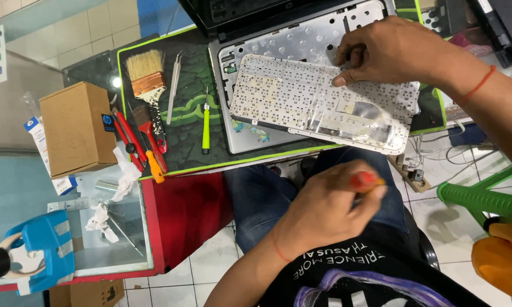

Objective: Cleaning a laptop keyboard and its internal housing using brushes, tweezers, and wipes.

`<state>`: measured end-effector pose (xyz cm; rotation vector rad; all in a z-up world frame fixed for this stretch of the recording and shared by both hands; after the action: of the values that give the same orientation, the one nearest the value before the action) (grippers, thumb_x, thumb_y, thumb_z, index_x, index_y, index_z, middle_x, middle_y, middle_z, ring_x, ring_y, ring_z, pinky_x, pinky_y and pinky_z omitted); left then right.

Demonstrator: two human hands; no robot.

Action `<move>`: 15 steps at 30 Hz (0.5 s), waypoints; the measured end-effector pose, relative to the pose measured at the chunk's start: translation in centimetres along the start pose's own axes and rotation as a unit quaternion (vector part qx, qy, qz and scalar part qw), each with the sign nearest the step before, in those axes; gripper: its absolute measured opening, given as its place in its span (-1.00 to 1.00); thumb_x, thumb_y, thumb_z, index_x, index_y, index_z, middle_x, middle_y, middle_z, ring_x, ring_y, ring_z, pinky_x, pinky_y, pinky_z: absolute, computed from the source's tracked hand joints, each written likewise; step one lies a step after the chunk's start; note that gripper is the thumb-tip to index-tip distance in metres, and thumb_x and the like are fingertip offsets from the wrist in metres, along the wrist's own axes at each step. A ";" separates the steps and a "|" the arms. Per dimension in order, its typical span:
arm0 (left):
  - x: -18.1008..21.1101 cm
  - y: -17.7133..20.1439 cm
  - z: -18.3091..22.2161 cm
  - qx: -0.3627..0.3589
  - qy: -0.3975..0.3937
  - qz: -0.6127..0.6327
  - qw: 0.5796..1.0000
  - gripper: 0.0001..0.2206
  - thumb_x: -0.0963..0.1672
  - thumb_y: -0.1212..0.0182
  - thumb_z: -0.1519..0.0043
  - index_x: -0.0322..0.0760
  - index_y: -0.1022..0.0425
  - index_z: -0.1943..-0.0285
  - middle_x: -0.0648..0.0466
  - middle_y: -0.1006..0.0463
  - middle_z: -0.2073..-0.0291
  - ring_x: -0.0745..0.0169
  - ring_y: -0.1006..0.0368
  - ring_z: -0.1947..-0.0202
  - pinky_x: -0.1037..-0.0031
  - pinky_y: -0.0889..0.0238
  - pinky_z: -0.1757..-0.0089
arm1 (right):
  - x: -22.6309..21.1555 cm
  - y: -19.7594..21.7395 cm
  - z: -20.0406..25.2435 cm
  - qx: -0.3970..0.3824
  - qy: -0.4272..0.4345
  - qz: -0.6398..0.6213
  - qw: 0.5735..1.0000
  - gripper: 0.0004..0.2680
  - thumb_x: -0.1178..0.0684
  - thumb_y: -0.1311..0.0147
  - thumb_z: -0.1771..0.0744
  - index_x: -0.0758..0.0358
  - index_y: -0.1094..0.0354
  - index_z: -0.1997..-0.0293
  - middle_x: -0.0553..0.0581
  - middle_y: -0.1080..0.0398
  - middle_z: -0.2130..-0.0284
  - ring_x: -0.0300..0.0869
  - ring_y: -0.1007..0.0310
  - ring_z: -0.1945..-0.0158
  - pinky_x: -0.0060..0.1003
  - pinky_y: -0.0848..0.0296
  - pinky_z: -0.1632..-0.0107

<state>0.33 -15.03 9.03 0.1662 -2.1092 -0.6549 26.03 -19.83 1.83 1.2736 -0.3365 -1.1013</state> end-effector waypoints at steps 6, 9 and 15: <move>-5.7 7.8 14.6 0.169 0.376 0.051 0.909 -0.89 -0.15 -0.14 -0.46 -0.30 -0.46 -0.07 -0.04 -0.73 0.03 0.04 -0.76 0.08 0.32 -0.65 0.03 | -1.6 1.3 0.2 0.044 0.014 0.141 0.989 -0.67 -0.43 -0.18 -0.46 -0.07 -0.69 -0.07 0.05 -0.76 0.21 0.13 -0.75 0.08 0.05 -0.66 0.04; -5.2 15.6 24.8 0.347 0.561 -0.061 0.749 -0.71 -0.12 -0.22 -0.41 -0.22 -0.29 -0.24 -0.09 -0.73 0.08 0.00 -0.74 0.18 0.25 -0.64 0.15 | -1.9 1.8 -0.5 -0.011 -0.025 0.083 0.996 -0.60 -0.42 0.01 -0.53 0.06 -0.56 -0.28 0.20 -0.79 0.23 0.12 -0.80 0.11 0.09 -0.62 -0.01; -1.1 24.7 36.1 0.357 0.641 -0.398 0.550 -0.72 -0.14 -0.21 -0.61 -0.42 -0.27 -0.35 -0.33 -0.62 0.18 -0.49 -0.59 0.27 -0.15 -0.37 0.34 | -7.1 3.5 0.8 -0.021 -0.062 -0.290 0.955 -0.55 -0.18 0.49 -0.59 0.20 0.12 -0.72 0.87 -0.49 0.03 0.53 -0.65 0.08 0.32 -0.62 -0.08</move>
<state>-24.79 20.55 4.21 1.5935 -0.5646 0.0541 23.67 -15.00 7.63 1.3026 -0.0227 -1.6824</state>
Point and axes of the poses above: each hand's wrist, its own z-axis away from the middle knuckle, its own y-axis out of the back of the hand, x = y × z, the point moved 9 cm from there along -z, towards the middle knuckle
